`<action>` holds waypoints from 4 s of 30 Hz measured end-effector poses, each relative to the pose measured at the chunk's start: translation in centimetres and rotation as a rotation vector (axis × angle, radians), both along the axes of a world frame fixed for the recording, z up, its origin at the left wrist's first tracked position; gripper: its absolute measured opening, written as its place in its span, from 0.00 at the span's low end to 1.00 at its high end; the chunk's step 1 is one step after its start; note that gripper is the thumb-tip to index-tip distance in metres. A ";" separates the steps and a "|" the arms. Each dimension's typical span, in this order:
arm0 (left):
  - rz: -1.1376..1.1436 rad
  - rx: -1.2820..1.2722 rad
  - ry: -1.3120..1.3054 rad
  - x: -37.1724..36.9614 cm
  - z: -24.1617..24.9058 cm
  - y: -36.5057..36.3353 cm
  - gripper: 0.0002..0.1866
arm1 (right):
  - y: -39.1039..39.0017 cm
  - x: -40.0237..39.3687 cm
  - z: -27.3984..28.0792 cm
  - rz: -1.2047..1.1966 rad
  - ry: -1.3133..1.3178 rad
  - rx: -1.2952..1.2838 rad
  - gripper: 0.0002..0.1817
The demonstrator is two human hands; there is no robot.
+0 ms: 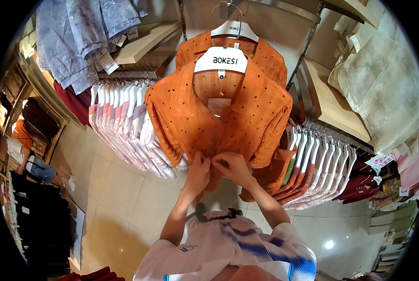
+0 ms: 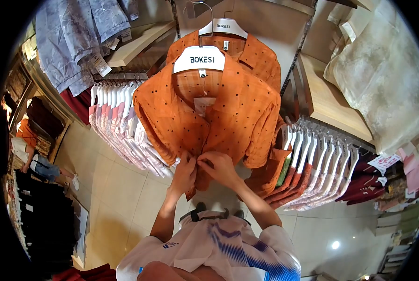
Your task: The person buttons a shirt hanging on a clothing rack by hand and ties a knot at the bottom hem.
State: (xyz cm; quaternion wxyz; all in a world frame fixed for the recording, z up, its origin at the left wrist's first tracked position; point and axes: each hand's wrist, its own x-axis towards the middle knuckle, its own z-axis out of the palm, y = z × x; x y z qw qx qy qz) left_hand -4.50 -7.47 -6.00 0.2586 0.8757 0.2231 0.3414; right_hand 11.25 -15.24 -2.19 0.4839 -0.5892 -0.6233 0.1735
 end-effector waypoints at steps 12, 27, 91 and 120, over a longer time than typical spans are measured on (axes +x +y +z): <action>-0.092 -0.482 -0.210 0.1 -1.9 0.9 0.11 | 0.0 0.3 -0.2 -0.017 0.058 -0.001 0.07; -0.239 -0.386 -0.152 -0.8 -2.5 2.0 0.06 | -0.2 0.7 0.2 0.130 0.088 -0.070 0.06; -0.196 -0.238 0.027 -3.6 -4.1 1.5 0.05 | 0.9 8.9 14.8 -0.590 -0.840 0.471 0.30; 0.146 -0.061 -0.311 -2.1 3.8 -2.9 0.07 | -7.0 10.4 9.8 -0.539 -0.471 0.163 0.16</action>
